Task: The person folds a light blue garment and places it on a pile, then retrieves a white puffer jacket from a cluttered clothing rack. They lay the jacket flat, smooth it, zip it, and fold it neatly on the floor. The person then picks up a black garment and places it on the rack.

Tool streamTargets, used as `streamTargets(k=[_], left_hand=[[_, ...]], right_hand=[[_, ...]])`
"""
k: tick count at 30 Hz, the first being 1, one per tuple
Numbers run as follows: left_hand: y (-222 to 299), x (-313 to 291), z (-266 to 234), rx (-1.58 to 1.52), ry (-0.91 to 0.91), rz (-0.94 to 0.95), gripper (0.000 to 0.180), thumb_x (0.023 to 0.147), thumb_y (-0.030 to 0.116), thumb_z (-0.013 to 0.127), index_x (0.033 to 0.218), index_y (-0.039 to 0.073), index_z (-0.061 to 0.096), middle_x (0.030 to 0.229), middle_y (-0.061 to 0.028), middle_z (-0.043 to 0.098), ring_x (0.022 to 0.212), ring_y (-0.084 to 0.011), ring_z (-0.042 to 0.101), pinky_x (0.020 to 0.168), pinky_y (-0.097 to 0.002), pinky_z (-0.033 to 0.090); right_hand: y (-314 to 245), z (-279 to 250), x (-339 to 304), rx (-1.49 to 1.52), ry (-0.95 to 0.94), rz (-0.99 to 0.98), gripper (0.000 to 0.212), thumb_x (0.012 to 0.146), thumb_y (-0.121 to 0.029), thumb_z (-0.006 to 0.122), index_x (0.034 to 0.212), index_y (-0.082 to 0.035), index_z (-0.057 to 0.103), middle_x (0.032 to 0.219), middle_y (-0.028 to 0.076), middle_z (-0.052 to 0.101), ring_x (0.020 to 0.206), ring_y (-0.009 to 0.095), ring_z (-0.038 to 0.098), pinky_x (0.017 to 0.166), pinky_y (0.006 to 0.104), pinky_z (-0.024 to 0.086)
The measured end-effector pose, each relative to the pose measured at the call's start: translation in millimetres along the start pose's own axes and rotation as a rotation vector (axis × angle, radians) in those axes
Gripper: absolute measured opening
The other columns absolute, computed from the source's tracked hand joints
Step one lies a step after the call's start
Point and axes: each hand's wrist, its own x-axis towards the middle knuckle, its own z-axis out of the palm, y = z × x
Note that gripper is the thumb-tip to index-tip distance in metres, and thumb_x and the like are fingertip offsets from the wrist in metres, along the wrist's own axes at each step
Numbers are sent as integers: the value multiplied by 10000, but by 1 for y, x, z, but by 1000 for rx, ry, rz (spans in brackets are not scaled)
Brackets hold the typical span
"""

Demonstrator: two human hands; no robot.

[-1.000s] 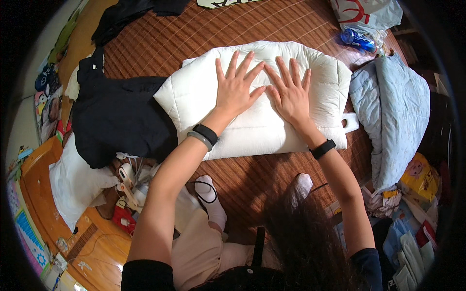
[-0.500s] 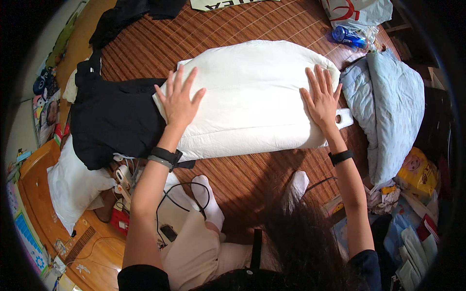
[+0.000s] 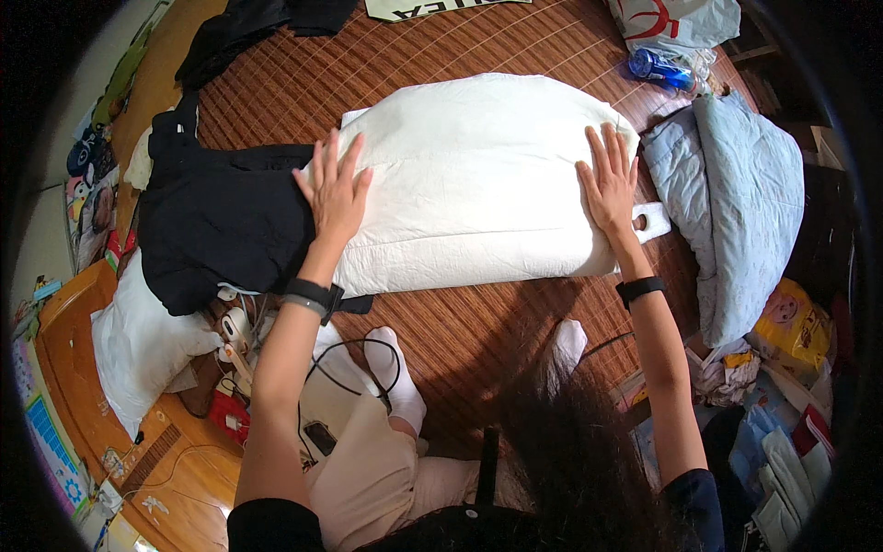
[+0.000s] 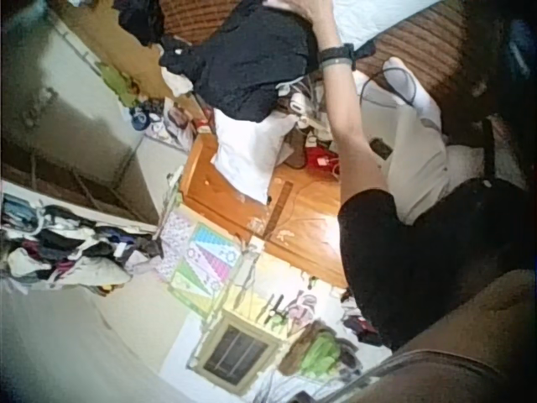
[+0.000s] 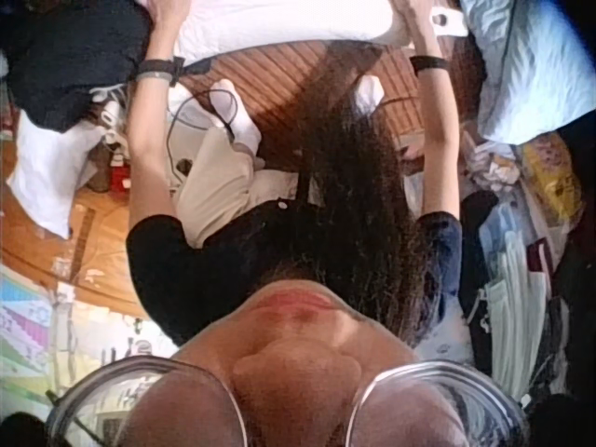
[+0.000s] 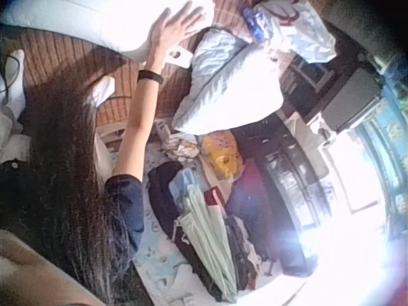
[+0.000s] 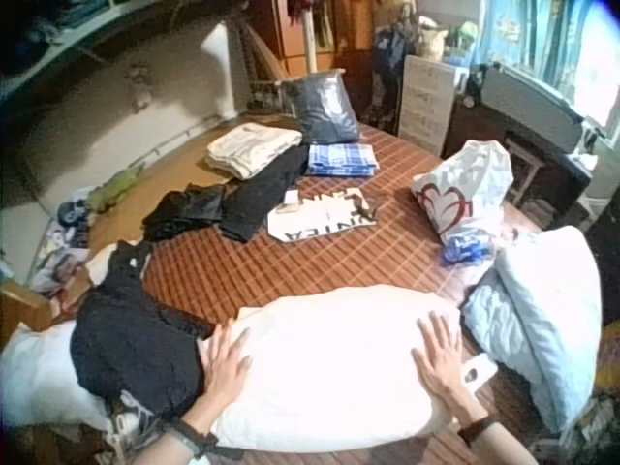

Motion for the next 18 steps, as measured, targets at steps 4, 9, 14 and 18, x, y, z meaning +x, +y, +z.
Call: streamTargets(k=[4,9,14,18], left_hand=[[-18,-31,-13,-249,7,-118,654,1096,429,511,1682,240,291,1769,-165,111,1607,-421,153,1273,-620,139],[-27,-48,-17,-502,13,-321,727,1095,383,540,1681,86,228,1718,-247,245,1561,-426,299,1255,-450,291],[-34,-45,-16,-689,155,-429,596,1092,351,574,1561,-3,471,1503,-227,589,1373,-334,579,1139,-398,433],[-41,-44,-19,-1123,77,-763,686,991,385,753,1484,-38,534,1356,-163,669,1231,-219,641,1042,-325,499]], right_hand=[[3,3,-8,26,34,73,649,1057,-571,494,1641,-305,397,1752,68,252,1629,289,171,1299,583,101],[8,9,-9,72,71,146,657,1054,-574,499,1642,-301,396,1757,75,235,1632,318,151,1271,654,127],[17,16,-7,141,106,157,662,1072,-591,457,1647,-270,396,1759,118,219,1629,345,149,1265,604,165],[23,17,-8,177,128,176,662,1083,-599,430,1649,-259,391,1756,156,198,1618,376,153,1295,545,151]])
